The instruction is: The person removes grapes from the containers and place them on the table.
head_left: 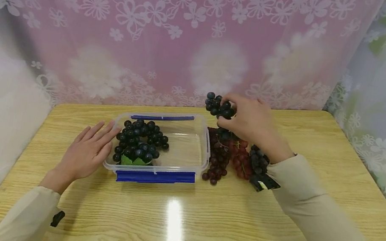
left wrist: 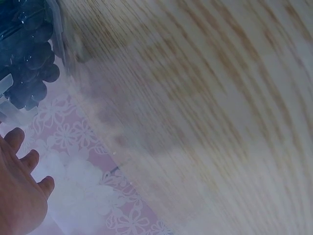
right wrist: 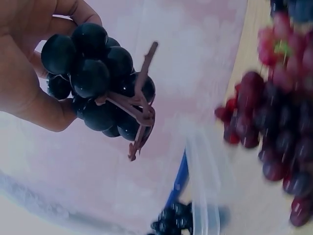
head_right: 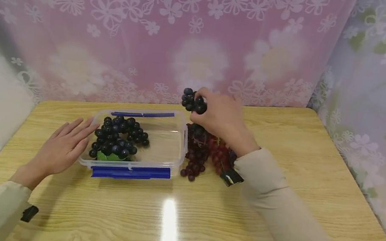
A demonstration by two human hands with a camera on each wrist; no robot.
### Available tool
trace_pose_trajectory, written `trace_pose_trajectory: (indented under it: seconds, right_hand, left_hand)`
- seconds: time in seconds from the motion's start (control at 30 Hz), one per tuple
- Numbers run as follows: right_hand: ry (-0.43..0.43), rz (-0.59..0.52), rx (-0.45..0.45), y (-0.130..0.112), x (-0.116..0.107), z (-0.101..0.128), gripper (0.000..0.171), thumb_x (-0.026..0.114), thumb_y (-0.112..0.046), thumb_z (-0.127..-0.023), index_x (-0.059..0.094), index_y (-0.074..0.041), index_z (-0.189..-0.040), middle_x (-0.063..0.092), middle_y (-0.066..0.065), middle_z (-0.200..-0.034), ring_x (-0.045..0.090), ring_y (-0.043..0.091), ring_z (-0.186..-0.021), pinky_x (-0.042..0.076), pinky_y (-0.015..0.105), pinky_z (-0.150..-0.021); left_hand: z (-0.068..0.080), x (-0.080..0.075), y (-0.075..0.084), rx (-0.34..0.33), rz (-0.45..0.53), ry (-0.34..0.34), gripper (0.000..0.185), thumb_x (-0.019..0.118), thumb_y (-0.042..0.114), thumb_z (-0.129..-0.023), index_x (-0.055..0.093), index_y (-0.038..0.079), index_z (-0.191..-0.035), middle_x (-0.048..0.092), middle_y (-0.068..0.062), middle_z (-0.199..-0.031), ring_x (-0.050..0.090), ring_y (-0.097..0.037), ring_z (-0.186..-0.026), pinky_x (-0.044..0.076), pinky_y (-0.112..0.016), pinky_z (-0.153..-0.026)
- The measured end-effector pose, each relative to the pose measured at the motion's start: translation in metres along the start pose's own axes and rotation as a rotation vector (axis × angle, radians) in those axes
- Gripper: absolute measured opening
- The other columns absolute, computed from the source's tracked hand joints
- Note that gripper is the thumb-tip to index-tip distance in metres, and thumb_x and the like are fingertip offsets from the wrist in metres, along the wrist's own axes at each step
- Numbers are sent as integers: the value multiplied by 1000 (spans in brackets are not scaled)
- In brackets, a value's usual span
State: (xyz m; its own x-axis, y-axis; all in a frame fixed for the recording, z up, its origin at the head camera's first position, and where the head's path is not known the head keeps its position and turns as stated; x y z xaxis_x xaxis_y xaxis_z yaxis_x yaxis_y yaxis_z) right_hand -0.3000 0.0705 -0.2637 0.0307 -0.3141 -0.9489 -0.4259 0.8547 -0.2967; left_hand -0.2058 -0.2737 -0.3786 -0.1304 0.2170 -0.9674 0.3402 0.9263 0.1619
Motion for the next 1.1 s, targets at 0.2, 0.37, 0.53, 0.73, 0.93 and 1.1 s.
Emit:
trace_pose_trajectory:
  seconds: [0.2, 0.37, 0.53, 0.73, 0.93, 1.1]
  right_hand:
    - [-42, -21, 78, 46, -13, 11, 42, 65, -41, -88, 57, -18, -122, 65, 10, -107, 61, 29, -90, 22, 63, -103]
    - [-68, -31, 141, 84, -17, 24, 43, 61, -44, -89, 55, -18, -123, 64, 14, -110, 60, 26, -76, 47, 49, -70]
    - [-73, -6, 181, 122, -18, 40, 43, 61, -43, -89, 55, -16, -122, 64, 18, -108, 59, 25, -67, 45, 40, -51]
    - [-102, -6, 211, 160, -10, 57, 49, 63, -45, -89, 55, -13, -125, 63, 21, -108, 61, 28, -73, 46, 45, -56]
    - [-209, -68, 253, 184, 20, 67, 51, 60, -44, -91, 51, -10, -128, 62, 23, -109, 60, 24, -69, 45, 40, -52]
    - [-276, -88, 242, 193, 50, 72, 52, 60, -42, -92, 51, -6, -128, 64, 22, -107, 61, 23, -70, 46, 42, -53]
  left_hand:
    - [3, 0, -2, -8, 3, -7, 49, 34, 28, -105, 27, 20, -153, 20, -5, -157, 14, -31, -143, 5, -51, -114]
    - [7, -1, -3, -8, -1, 1, 50, 34, 27, -105, 26, 20, -154, 20, -5, -157, 14, -30, -143, 5, -50, -114]
    - [3, -1, -1, 6, -2, 7, 50, 34, 28, -105, 27, 20, -153, 20, -5, -157, 15, -30, -143, 5, -50, -114]
    - [1, 1, 1, 17, 1, 10, 49, 34, 28, -105, 28, 19, -153, 20, -5, -157, 15, -30, -143, 6, -51, -114]
    - [1, 1, 0, 13, 7, 13, 49, 34, 28, -105, 28, 19, -153, 20, -5, -157, 15, -31, -143, 5, -50, -114]
    - [0, 2, -1, 11, 7, 9, 50, 37, 26, -105, 27, 20, -153, 20, -5, -157, 14, -30, -143, 5, -50, -114]
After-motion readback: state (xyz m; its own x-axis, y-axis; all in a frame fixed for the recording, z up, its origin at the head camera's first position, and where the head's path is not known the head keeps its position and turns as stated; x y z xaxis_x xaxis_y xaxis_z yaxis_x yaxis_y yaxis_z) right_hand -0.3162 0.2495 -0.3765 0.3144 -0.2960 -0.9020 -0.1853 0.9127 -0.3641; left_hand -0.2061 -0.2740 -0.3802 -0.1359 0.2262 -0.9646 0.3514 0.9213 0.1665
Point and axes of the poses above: each hand's wrist, its own z-axis away from the middle knuckle, its own x-axis out of the palm, y = z × x, the point moved 9 cm from there along -z, towards the middle knuckle
